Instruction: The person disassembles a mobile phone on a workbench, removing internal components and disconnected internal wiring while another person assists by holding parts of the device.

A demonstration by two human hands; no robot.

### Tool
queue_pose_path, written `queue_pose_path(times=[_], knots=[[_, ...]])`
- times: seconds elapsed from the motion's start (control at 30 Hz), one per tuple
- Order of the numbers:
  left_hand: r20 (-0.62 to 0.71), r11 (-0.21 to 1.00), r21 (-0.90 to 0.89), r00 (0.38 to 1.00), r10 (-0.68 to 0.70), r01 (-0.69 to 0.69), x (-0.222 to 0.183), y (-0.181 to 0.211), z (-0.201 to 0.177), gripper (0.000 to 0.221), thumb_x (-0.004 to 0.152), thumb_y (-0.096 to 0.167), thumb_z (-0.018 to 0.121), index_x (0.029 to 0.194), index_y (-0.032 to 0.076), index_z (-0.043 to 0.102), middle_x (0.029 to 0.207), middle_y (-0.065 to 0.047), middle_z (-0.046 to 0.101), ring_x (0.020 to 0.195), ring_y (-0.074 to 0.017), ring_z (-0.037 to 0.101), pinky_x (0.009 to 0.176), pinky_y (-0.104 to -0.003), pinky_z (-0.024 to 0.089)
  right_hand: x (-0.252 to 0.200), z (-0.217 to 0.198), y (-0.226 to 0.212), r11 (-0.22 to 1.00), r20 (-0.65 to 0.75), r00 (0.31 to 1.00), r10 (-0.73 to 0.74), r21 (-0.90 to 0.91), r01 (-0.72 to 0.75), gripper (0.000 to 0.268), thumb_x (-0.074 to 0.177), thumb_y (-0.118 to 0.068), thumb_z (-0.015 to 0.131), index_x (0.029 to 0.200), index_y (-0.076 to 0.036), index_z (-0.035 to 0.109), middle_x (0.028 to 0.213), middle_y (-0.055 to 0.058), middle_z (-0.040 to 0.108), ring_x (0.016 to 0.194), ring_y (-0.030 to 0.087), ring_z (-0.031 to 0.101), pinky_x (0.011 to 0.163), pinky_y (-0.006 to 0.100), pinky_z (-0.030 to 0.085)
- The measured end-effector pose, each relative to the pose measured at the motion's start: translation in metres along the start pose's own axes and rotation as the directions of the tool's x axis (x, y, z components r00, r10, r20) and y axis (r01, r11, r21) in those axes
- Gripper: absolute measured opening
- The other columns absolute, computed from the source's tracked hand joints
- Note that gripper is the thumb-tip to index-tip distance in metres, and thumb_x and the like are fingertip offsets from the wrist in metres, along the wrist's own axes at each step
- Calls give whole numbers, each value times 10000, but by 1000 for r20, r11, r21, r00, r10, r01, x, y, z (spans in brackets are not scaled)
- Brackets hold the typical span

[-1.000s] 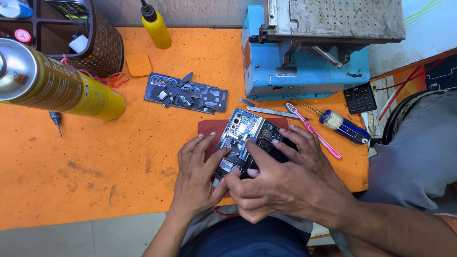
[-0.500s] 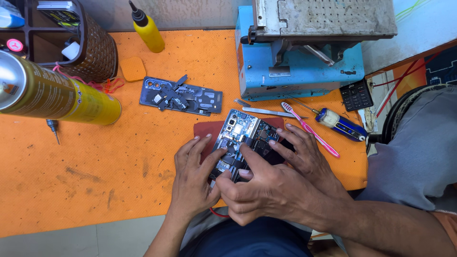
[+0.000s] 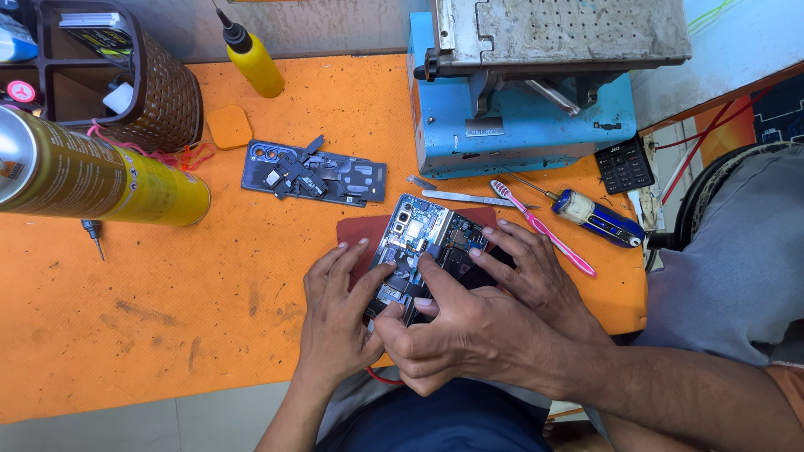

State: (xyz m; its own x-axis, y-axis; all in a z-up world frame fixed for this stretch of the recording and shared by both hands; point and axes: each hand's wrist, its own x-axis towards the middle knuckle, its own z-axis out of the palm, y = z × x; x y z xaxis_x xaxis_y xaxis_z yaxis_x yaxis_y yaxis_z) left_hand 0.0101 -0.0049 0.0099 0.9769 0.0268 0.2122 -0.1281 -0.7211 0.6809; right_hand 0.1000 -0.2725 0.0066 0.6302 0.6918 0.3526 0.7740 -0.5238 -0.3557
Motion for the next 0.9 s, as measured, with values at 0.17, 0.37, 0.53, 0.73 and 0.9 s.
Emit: queue_pose_path(times=[0.17, 0.37, 0.53, 0.73, 0.9], knots=[[2, 1000, -8, 1000, -11, 11, 0, 0, 1, 482, 786, 297, 791, 1244, 174, 712, 1456, -140, 508, 1364, -387, 399, 1122, -500, 351, 1, -3, 0, 999, -16, 1000, 25, 20, -25, 604, 932, -229, 719, 1458, -131, 438, 1444, 171, 522, 1354, 355, 530, 1157, 477, 451], [-3, 1000, 12, 1000, -9, 9, 1, 2, 0, 491, 809, 301, 779, 1276, 177, 694, 1464, -154, 502, 1365, -396, 398, 1122, -509, 342, -6, -6, 8, 994, 28, 1000, 15, 106, -18, 586, 957, -218, 685, 1471, -129, 418, 1453, 157, 504, 1368, 348, 519, 1169, 471, 445], [19, 999, -10, 999, 40, -40, 9, 0, -5, 522, 806, 300, 755, 1308, 174, 684, 1498, -176, 478, 1390, -418, 381, 1138, -533, 316, -17, 6, 23, 989, 22, 1000, 15, 144, -18, 547, 964, -187, 665, 1460, -156, 436, 1454, 135, 506, 1362, 330, 524, 1175, 462, 442], [42, 994, 0, 993, 110, -110, 26, -6, -2, 492, 853, 348, 730, 1312, 181, 667, 1520, -182, 450, 1429, -423, 340, 1168, -557, 270, -24, 6, 28, 894, 198, 945, 262, 319, -315, 463, 990, -155, 583, 1440, -184, 479, 1435, 103, 550, 1329, 284, 583, 1146, 424, 485], [46, 989, 48, 990, 135, -137, 26, -7, -1, 512, 872, 415, 717, 1335, 203, 666, 1509, -168, 449, 1413, -399, 332, 1176, -570, 240, -17, 0, 15, 994, 99, 993, 70, 79, -78, 562, 939, -244, 651, 1450, -154, 436, 1421, 136, 524, 1318, 328, 547, 1138, 458, 450]])
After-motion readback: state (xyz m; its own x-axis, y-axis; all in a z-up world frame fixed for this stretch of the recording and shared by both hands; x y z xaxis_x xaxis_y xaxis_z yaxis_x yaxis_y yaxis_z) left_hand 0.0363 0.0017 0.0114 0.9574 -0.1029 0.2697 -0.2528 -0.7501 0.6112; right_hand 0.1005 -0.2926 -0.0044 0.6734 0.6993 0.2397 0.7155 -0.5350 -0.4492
